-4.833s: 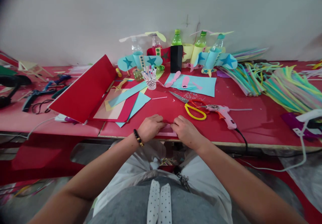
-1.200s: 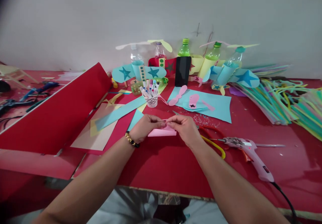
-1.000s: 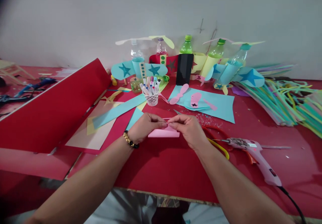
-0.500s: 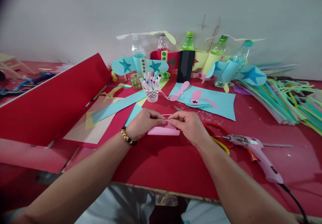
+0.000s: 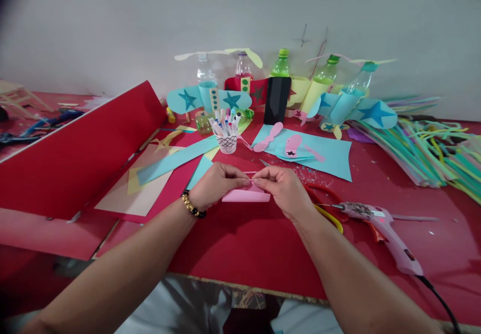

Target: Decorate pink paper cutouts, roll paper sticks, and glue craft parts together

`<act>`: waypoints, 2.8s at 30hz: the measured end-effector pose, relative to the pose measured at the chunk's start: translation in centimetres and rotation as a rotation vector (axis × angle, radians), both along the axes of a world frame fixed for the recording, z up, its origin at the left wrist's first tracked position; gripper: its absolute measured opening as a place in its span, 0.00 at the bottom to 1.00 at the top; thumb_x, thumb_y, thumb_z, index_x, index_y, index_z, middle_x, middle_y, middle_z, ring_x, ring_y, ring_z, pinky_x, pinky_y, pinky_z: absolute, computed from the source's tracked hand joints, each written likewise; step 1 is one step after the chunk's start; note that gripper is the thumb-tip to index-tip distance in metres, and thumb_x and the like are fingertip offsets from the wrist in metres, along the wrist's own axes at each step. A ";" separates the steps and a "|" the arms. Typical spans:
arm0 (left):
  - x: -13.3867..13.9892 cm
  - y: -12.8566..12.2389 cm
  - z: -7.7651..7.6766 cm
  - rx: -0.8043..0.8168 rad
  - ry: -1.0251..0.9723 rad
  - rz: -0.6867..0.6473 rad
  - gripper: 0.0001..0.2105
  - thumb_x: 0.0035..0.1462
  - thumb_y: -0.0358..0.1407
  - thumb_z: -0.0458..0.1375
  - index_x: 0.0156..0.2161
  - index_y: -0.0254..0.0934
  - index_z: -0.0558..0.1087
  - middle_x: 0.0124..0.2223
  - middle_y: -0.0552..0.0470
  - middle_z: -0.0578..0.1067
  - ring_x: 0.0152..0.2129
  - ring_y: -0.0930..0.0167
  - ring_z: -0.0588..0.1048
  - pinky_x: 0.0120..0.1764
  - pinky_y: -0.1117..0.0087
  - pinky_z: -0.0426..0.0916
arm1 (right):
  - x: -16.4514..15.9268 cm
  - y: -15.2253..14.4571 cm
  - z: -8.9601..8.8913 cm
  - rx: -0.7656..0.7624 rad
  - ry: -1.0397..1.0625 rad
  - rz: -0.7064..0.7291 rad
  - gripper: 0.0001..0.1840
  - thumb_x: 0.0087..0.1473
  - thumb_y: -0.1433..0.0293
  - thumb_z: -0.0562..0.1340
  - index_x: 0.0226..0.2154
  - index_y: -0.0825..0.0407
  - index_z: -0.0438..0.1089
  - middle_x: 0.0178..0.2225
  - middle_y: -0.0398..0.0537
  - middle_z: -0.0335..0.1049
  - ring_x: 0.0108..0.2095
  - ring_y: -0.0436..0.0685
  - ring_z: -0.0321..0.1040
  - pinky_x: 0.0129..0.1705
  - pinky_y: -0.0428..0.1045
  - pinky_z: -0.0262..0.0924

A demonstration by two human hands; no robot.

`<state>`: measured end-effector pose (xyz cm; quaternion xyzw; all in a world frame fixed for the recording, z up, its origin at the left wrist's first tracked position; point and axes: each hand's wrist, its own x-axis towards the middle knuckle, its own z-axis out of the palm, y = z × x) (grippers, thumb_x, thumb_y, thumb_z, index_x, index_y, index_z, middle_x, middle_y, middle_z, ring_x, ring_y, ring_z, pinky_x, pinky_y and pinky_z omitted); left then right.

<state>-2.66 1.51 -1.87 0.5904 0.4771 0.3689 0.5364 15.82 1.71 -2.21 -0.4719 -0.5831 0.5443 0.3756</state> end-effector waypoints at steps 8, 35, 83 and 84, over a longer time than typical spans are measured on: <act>-0.2 0.0 0.2 0.052 0.061 0.004 0.12 0.46 0.41 0.64 0.31 0.33 0.79 0.31 0.48 0.79 0.28 0.71 0.74 0.28 0.75 0.65 | -0.3 -0.2 0.5 0.028 0.030 -0.004 0.07 0.45 0.67 0.67 0.28 0.54 0.73 0.24 0.42 0.71 0.24 0.47 0.63 0.28 0.44 0.57; -1.3 0.7 0.1 0.138 0.031 0.050 0.11 0.52 0.40 0.60 0.37 0.36 0.79 0.36 0.49 0.80 0.33 0.69 0.76 0.34 0.73 0.69 | -0.2 0.4 0.0 -0.105 0.257 -0.238 0.05 0.38 0.74 0.66 0.25 0.53 0.75 0.20 0.41 0.72 0.21 0.47 0.62 0.26 0.43 0.56; -0.6 0.4 -0.8 -0.060 -0.177 0.152 0.09 0.45 0.37 0.63 0.32 0.33 0.78 0.30 0.50 0.78 0.25 0.73 0.73 0.29 0.74 0.66 | -0.4 0.4 -0.6 -0.098 0.272 -0.220 0.10 0.35 0.75 0.67 0.26 0.49 0.77 0.26 0.42 0.76 0.27 0.52 0.68 0.31 0.48 0.62; -0.4 0.4 -0.8 -0.083 -0.204 0.158 0.09 0.45 0.37 0.64 0.32 0.33 0.78 0.29 0.50 0.78 0.25 0.73 0.72 0.29 0.74 0.66 | -0.5 0.4 -0.5 -0.084 0.258 -0.216 0.10 0.35 0.76 0.66 0.26 0.49 0.77 0.26 0.42 0.76 0.27 0.53 0.68 0.31 0.48 0.62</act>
